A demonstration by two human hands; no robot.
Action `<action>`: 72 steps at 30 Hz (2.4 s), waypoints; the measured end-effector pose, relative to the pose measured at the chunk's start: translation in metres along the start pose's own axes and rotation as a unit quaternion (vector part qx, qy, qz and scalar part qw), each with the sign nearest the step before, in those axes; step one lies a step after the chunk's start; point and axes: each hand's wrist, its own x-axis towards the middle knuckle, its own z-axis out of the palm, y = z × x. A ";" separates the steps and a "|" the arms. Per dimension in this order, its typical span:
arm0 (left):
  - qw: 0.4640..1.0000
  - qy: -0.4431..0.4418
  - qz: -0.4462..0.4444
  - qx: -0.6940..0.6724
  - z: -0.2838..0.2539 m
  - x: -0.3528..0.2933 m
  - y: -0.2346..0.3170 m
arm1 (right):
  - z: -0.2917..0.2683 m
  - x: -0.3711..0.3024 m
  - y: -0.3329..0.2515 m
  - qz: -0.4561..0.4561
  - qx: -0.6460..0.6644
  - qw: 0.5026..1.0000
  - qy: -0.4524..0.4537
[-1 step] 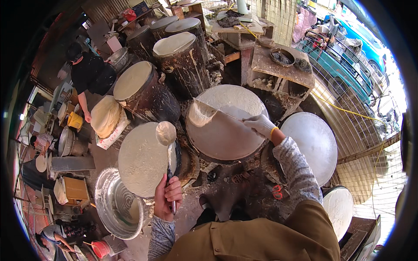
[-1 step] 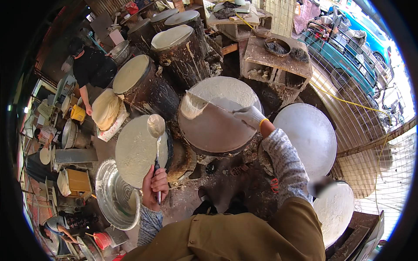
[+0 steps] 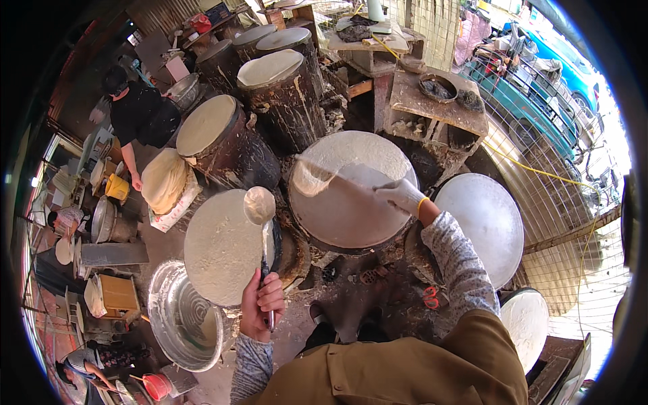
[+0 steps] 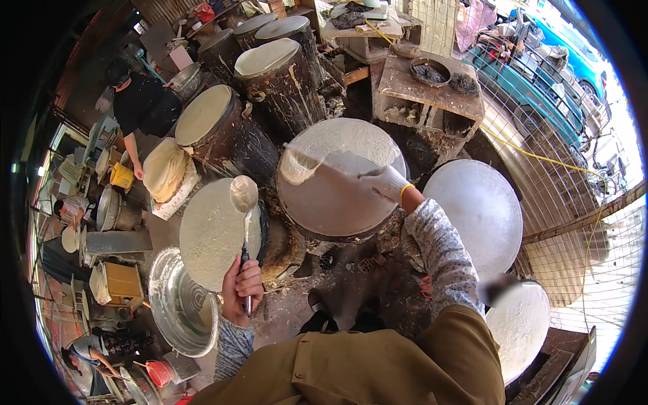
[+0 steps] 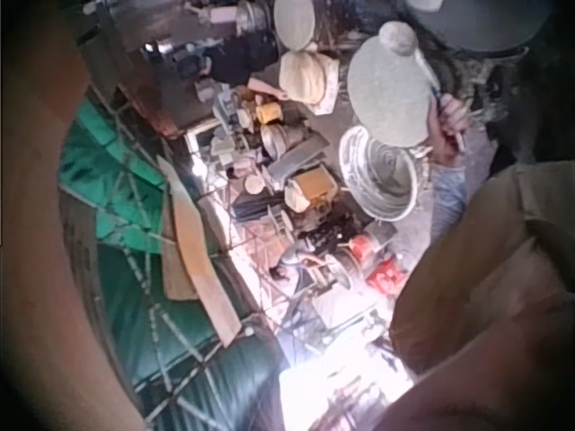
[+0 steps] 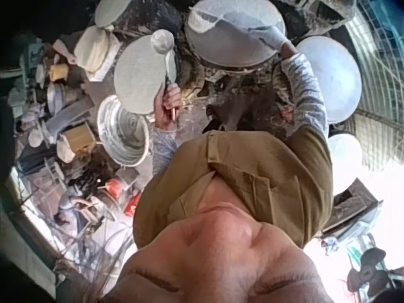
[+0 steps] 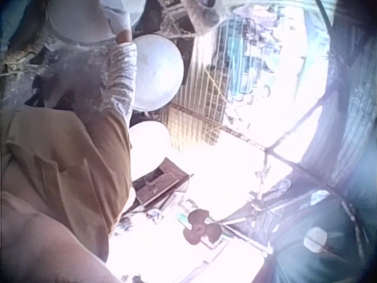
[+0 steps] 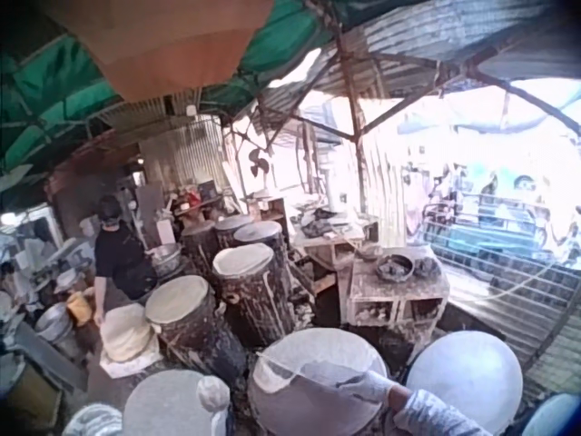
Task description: The person ladles batter onto multiple hot griddles and spreads it into thin crepes using a wooden spreader. They flip the crepes, remove finished ones, and stack them while continuing to cook new batches.
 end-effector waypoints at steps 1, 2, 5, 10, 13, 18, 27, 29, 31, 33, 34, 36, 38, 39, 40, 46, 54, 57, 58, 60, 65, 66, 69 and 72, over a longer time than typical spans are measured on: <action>1.000 0.001 -0.001 0.005 0.001 0.000 0.000 | 0.006 -0.005 0.004 -0.012 -0.014 1.000 -0.021; 1.000 0.002 0.001 0.008 0.001 -0.002 -0.001 | 0.012 -0.010 0.007 -0.025 -0.030 0.998 -0.045; 1.000 0.000 0.006 0.015 0.001 -0.011 0.001 | 0.000 -0.042 0.019 0.036 0.033 0.994 -0.101; 1.000 0.001 0.014 -0.004 -0.001 -0.003 -0.004 | -0.016 -0.003 0.003 0.025 0.037 0.999 -0.028; 1.000 0.001 0.004 0.009 -0.007 0.006 -0.006 | -0.010 0.001 0.017 -0.071 0.002 0.993 -0.096; 0.999 0.003 0.027 0.019 -0.014 -0.017 -0.014 | -0.014 -0.050 0.020 0.024 0.010 0.992 -0.125; 1.000 -0.003 0.010 0.009 -0.015 -0.023 -0.030 | 0.001 -0.029 0.017 0.031 -0.018 0.990 -0.133; 1.000 -0.003 0.017 0.011 -0.015 -0.039 -0.026 | -0.018 -0.065 0.027 0.053 -0.037 0.987 -0.147; 1.000 0.004 0.016 0.019 -0.017 -0.051 -0.017 | -0.032 -0.107 0.037 0.065 -0.006 0.991 -0.119; 1.000 -0.004 0.013 0.015 -0.020 -0.060 -0.007 | -0.019 -0.124 0.040 0.044 0.010 0.997 -0.067; 1.000 -0.005 0.010 0.017 -0.021 -0.063 -0.001 | 0.000 -0.127 0.036 0.034 0.038 0.998 -0.044; 1.000 -0.007 0.005 0.019 -0.020 -0.066 0.007 | 0.066 -0.116 0.015 0.016 0.099 0.995 -0.022; 0.999 -0.024 -0.024 0.020 -0.020 -0.061 0.016 | 0.147 -0.101 -0.008 -0.015 0.127 0.992 0.005; 0.999 -0.031 -0.036 0.020 -0.019 -0.060 0.020 | 0.176 -0.101 -0.027 -0.007 0.138 0.990 -0.011; 0.998 -0.032 -0.054 0.015 -0.013 -0.055 0.018 | 0.206 -0.091 -0.025 -0.001 0.082 0.995 0.049; 0.996 -0.042 -0.080 0.020 -0.018 -0.085 0.047 | 0.277 -0.128 0.105 0.042 0.099 0.974 0.197; 0.995 -0.024 -0.094 0.012 -0.023 -0.092 0.065 | 0.335 -0.097 0.064 0.024 0.051 0.966 0.254; 0.993 -0.031 -0.111 0.012 -0.020 -0.089 0.065 | 0.340 -0.086 0.052 0.009 -0.038 0.961 0.275; 0.993 -0.035 -0.114 0.012 -0.018 -0.090 0.066 | 0.333 -0.093 0.055 0.042 -0.019 0.964 0.262; 0.993 -0.031 -0.114 0.014 -0.015 -0.090 0.065 | 0.319 -0.099 0.116 0.036 -0.002 0.953 0.300; 0.994 -0.020 -0.104 0.013 -0.023 -0.097 0.070 | 0.279 -0.161 0.067 0.136 0.268 0.914 0.273; 0.993 -0.018 -0.115 0.013 -0.023 -0.088 0.066 | 0.284 -0.150 0.090 0.088 0.232 0.930 0.270; 0.992 -0.010 -0.123 0.018 -0.018 -0.076 0.055 | 0.317 -0.129 0.110 0.002 0.004 0.978 0.209; 0.994 -0.008 -0.109 0.024 -0.014 -0.075 0.048 | 0.311 -0.155 0.071 0.046 0.014 0.978 0.203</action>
